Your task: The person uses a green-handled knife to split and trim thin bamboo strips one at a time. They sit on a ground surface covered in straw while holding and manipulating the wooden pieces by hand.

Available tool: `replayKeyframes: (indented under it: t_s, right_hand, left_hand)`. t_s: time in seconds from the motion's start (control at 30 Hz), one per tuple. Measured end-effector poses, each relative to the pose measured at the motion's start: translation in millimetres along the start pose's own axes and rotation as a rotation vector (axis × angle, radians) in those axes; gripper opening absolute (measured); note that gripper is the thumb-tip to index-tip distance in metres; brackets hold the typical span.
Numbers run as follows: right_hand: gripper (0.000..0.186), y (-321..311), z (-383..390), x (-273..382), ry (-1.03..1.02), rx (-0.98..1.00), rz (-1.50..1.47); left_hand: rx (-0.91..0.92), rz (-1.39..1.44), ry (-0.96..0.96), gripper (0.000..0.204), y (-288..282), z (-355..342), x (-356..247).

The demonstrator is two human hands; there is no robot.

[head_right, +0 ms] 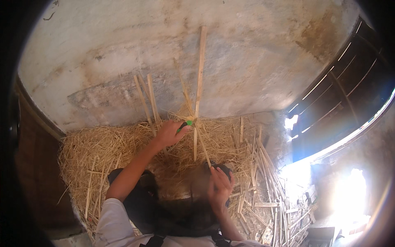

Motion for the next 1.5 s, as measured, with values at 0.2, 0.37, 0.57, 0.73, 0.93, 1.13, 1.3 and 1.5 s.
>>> replayKeyframes:
  t_s: [0.2,0.37,0.57,0.73,0.93,1.13,1.3,1.5]
  right_hand:
    - [0.036,-2.6,0.2,-2.2,-0.002,-0.023,0.014]
    - [0.036,-1.5,-2.1,1.2,-0.002,-0.017,-0.009]
    - [0.037,-3.4,0.3,-1.4,0.000,-0.014,0.009]
    - [0.036,-1.1,-0.9,4.8,0.006,-0.005,0.002]
    - [0.036,-0.8,0.5,-1.6,0.004,-0.013,0.015]
    - [0.036,-1.8,-1.7,2.3,0.002,-0.014,0.004]
    - [0.036,-0.1,-1.7,-1.6,-0.005,-0.011,0.006]
    - [0.036,-1.8,1.3,0.2,0.002,-0.017,-0.006]
  left_hand:
    - [0.008,0.015,0.216,0.054,17.4,18.3,-44.4]
    - [-0.039,-0.016,0.092,0.055,-0.5,-3.6,1.4]
    - [0.024,-0.053,0.195,0.054,20.5,14.8,-33.3]
    - [-0.116,0.003,0.044,0.056,3.2,2.7,-1.3]
    - [0.107,-0.077,0.058,0.057,14.1,8.4,-20.6]
    - [-0.001,0.094,0.129,0.054,18.8,8.3,-15.8]
    - [0.020,0.015,0.078,0.056,11.2,-1.4,5.6]
    - [0.068,0.028,0.235,0.056,22.9,15.3,-30.7]
Point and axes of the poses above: each hand's wrist, its own z-axis away from the middle knuckle, its own y-axis out of the palm, x = y × z, the point moved 9 cm from there along -z, towards the middle knuckle, and after that the axes turned 7 degrees about -z, right-handed, at the moved point
